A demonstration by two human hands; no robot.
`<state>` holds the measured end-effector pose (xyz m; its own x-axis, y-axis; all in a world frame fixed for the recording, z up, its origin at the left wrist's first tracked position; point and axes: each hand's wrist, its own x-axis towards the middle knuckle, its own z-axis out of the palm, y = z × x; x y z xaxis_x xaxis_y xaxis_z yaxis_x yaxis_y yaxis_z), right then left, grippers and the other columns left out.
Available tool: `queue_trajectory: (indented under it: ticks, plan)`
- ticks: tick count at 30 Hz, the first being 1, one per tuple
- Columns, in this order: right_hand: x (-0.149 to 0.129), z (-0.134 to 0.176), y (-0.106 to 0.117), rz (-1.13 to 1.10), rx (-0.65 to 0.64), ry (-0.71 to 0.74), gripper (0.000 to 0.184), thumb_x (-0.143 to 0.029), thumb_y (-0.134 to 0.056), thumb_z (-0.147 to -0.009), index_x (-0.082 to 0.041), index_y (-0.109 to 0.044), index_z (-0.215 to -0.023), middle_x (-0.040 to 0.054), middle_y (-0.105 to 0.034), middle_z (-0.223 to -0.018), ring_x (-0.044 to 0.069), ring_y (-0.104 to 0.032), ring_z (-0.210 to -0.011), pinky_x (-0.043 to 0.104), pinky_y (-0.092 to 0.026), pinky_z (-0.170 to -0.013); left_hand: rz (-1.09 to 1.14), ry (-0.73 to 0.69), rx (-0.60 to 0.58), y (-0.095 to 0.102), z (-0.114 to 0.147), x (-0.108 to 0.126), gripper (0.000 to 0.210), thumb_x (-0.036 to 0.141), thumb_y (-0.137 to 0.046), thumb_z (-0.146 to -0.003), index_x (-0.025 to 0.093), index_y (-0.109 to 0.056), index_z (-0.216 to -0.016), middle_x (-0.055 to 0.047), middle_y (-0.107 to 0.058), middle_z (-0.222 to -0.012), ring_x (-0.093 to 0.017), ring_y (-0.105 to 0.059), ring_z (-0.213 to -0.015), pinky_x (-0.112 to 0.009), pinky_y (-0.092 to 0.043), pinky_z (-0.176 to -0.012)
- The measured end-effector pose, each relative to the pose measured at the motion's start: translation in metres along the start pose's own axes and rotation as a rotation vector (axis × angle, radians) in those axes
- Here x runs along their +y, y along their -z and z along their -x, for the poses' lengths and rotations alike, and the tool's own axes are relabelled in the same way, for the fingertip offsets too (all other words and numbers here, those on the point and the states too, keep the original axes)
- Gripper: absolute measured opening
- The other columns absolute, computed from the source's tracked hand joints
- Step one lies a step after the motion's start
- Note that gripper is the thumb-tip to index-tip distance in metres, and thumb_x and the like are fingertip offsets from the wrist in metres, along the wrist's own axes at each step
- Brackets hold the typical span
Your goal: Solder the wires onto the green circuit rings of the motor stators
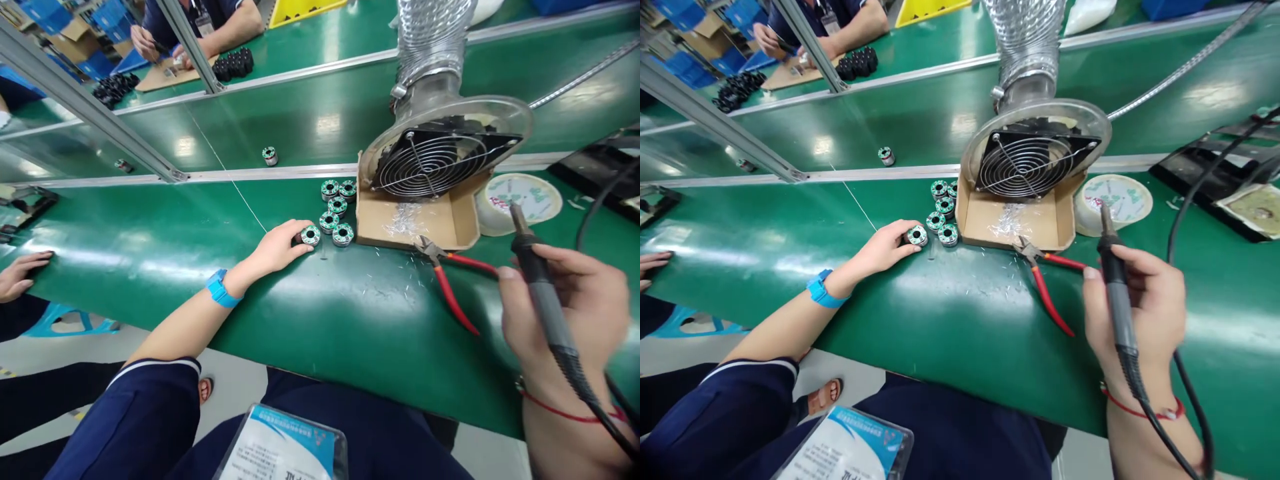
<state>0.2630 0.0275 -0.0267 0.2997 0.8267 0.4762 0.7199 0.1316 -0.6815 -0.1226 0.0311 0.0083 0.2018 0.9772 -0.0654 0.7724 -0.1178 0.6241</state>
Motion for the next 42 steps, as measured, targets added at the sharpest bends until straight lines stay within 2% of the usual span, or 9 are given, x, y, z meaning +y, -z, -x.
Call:
queue_trajectory:
  ticks: [4, 7, 9, 12, 19, 29, 33, 38, 42]
  plan:
    - [-0.049, 0.020, 0.017, -0.194, 0.016, 0.014, 0.044, -0.046, -0.077, -0.075, -0.021, -0.075, -0.112, 0.0139, -0.076, -0.095, 0.026, -0.075, -0.073, 0.044, -0.062, -0.068, 0.181, 0.000, 0.022, -0.016, 0.012, 0.023, 0.042, 0.028, -0.076, -0.084, 0.016, -0.065, -0.122, -0.004, -0.060, -0.098, -0.012, -0.050, -0.073, -0.028, -0.046, -0.072]
    - [-0.082, 0.033, 0.029, -0.465, -0.213, 0.070, 0.043, -0.031, -0.068, -0.089, -0.028, -0.065, -0.132, 0.0077, -0.078, -0.104, 0.019, -0.076, -0.074, 0.033, -0.064, -0.063, 0.494, 0.016, -0.120, -0.032, 0.027, 0.046, 0.049, 0.033, -0.076, -0.084, 0.017, -0.061, -0.128, -0.001, -0.060, -0.089, -0.010, -0.048, -0.065, -0.025, -0.043, -0.062]
    - [-0.096, 0.035, 0.032, -0.464, -0.370, 0.069, 0.041, -0.027, -0.065, -0.093, -0.029, -0.063, -0.133, 0.0026, -0.078, -0.099, 0.016, -0.077, -0.082, 0.032, -0.066, -0.077, 0.600, -0.001, -0.227, -0.042, 0.034, 0.063, 0.049, 0.033, -0.076, -0.085, 0.018, -0.061, -0.129, -0.001, -0.060, -0.083, -0.011, -0.049, -0.066, -0.024, -0.043, -0.060]
    - [-0.108, 0.031, 0.032, -0.415, -0.565, 0.111, 0.042, -0.025, -0.070, -0.090, -0.028, -0.061, -0.131, -0.0011, -0.076, -0.093, 0.014, -0.074, -0.090, 0.034, -0.062, -0.096, 0.631, -0.049, -0.317, -0.048, 0.040, 0.086, 0.048, 0.034, -0.077, -0.086, 0.020, -0.064, -0.130, 0.003, -0.054, -0.073, -0.009, -0.044, -0.061, -0.022, -0.038, -0.055]
    - [-0.111, 0.018, 0.024, -0.572, -0.800, 0.036, 0.047, -0.026, -0.068, -0.091, -0.022, -0.053, -0.135, -0.0021, -0.069, -0.089, 0.009, -0.067, -0.080, 0.027, -0.059, -0.085, 0.561, -0.274, -0.306, -0.044, 0.041, 0.105, 0.040, 0.032, -0.077, -0.089, 0.019, -0.068, -0.126, 0.003, -0.061, -0.086, -0.005, -0.038, -0.060, -0.019, -0.033, -0.053]
    - [-0.112, 0.025, 0.017, -0.477, -0.717, 0.158, 0.029, -0.028, -0.065, -0.091, -0.026, -0.058, -0.119, -0.0042, -0.062, -0.079, 0.009, -0.061, -0.069, 0.024, -0.055, -0.068, 0.389, -0.296, -0.262, -0.042, 0.045, 0.108, 0.041, 0.049, -0.071, -0.092, 0.018, -0.072, -0.118, 0.005, -0.048, -0.070, -0.008, -0.040, -0.058, -0.022, -0.036, -0.057]
    - [-0.104, 0.033, 0.012, -0.503, -0.687, 0.192, 0.029, -0.029, -0.062, -0.092, -0.026, -0.056, -0.121, -0.0034, -0.062, -0.082, 0.009, -0.062, -0.073, 0.024, -0.056, -0.074, 0.352, -0.287, -0.274, -0.048, 0.041, 0.105, 0.037, 0.040, -0.074, -0.091, 0.018, -0.068, -0.120, 0.003, -0.054, -0.076, -0.009, -0.045, -0.063, -0.023, -0.038, -0.060]
    - [-0.093, 0.049, 0.004, -0.358, -0.582, 0.204, 0.062, -0.040, -0.074, -0.084, -0.027, -0.047, -0.139, 0.0038, -0.066, -0.107, 0.019, -0.067, -0.096, 0.037, -0.058, -0.089, 0.256, -0.222, -0.183, -0.059, 0.033, 0.102, 0.029, 0.024, -0.072, -0.087, 0.017, -0.062, -0.113, -0.001, -0.061, -0.095, -0.011, -0.048, -0.073, -0.026, -0.041, -0.066]
    - [-0.086, 0.057, -0.007, -0.128, -0.600, 0.304, 0.050, -0.038, -0.067, -0.087, -0.023, -0.055, -0.133, 0.0089, -0.068, -0.105, 0.027, -0.066, -0.093, 0.047, -0.057, -0.083, 0.266, -0.101, -0.230, -0.065, 0.028, 0.091, 0.037, 0.014, -0.066, -0.082, 0.017, -0.055, -0.118, -0.004, -0.059, -0.104, -0.010, -0.046, -0.073, -0.027, -0.042, -0.066]
